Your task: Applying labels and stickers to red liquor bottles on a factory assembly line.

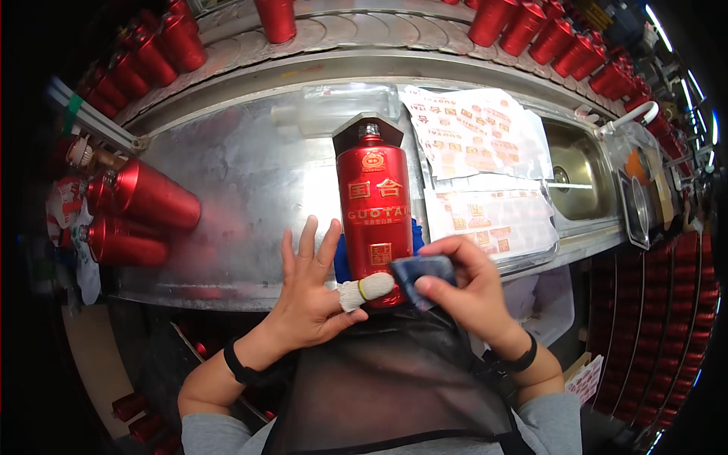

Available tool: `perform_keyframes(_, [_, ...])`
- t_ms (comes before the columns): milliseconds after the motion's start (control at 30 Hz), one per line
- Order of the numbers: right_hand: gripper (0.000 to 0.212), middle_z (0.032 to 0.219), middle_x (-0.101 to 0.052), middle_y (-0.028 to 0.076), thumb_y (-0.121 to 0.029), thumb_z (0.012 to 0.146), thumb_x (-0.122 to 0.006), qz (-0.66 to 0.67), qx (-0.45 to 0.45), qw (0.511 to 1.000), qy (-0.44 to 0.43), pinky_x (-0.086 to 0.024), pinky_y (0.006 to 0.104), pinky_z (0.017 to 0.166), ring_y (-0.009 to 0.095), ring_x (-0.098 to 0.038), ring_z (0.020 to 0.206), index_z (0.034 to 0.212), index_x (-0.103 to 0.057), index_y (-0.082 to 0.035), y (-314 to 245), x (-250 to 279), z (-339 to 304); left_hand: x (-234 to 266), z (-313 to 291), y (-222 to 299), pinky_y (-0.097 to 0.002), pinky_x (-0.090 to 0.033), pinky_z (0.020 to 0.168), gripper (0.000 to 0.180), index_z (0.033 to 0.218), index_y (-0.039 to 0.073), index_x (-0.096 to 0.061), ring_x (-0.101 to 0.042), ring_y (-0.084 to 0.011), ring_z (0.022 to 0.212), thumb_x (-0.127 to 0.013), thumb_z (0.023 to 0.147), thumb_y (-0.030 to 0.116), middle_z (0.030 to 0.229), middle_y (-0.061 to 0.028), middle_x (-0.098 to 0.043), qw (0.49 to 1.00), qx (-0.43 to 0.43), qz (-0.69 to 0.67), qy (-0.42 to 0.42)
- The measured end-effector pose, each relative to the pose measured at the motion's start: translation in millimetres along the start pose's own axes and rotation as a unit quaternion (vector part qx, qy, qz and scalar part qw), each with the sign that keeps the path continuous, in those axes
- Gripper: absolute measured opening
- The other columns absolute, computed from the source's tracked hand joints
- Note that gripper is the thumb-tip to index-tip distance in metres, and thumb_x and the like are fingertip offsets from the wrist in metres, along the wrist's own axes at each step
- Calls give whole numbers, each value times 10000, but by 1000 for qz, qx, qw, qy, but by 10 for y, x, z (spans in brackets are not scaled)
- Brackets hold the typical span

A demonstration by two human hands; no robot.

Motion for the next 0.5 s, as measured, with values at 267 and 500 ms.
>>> perform_keyframes(267, [260,983,-640,62,-39,846,-703,-146,84,982,88,-491,265,787,116,-601,890,1093,-625,-14,-31,143,59,27,-112,-113,-683,29,1099,466,1284,298,-664,-30,-503,1471,-532,931,572,1617,-251,-79,998,42,-45,27])
perform_keyframes(500, [252,931,-662,127,-26,799,-689,-289,236,911,177,-510,303,736,210,-651,834,1044,-642,6,-392,114,442,221,431,-204,-684,-21,1106,460,1293,311,-652,-99,-488,1466,-486,953,572,1611,-244,-122,995,6,4,102])
Point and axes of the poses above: each hand's wrist, its own z-axis towards the middle knuckle, its own x-axis out of the back of the hand, y = z × x, the point moved 4 cm from there along z, towards the middle knuckle
